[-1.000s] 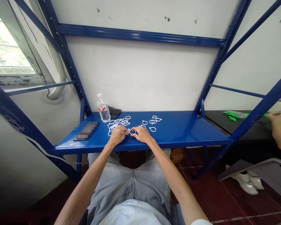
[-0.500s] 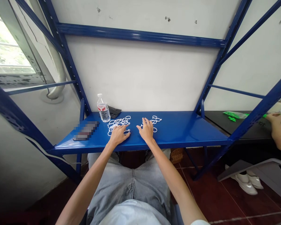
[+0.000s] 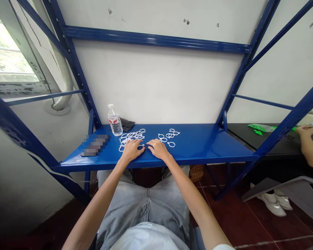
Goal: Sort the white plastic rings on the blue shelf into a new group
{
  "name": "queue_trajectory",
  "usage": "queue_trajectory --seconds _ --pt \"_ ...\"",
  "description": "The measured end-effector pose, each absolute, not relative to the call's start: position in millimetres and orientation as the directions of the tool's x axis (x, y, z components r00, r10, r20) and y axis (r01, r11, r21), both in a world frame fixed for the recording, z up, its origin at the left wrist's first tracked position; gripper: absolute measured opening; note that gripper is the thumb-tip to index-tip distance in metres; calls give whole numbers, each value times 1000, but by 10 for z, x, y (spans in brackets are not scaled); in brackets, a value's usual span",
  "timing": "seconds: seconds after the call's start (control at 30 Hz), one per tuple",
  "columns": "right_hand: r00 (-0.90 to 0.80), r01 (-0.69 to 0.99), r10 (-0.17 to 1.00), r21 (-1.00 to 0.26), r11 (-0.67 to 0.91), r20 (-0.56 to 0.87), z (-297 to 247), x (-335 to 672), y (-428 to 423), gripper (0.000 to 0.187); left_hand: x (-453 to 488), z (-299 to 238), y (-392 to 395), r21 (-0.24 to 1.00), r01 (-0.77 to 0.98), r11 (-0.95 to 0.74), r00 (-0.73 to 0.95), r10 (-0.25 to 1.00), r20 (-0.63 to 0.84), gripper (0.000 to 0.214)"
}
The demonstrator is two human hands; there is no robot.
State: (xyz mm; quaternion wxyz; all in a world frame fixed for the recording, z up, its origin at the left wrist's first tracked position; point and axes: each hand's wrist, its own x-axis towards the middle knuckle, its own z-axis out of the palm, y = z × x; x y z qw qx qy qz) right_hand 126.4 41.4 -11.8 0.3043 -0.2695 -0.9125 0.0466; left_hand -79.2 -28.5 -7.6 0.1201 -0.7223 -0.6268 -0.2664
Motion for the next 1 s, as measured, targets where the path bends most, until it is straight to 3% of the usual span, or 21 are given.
queue_trajectory --seconds 0.33,0.73,1.0 --pt "-666 446 526 -282 849 530 -71 1272 392 17 -833 -5 -360 324 836 -443 229 817 529 43" --pt "-659 475 535 -259 841 529 -73 1271 406 13 -865 -101 -300 372 790 -487 244 807 538 39" --pt "-645 488 539 -251 836 542 -74 1257 381 11 -831 -60 -318 325 810 -488 247 786 566 48"
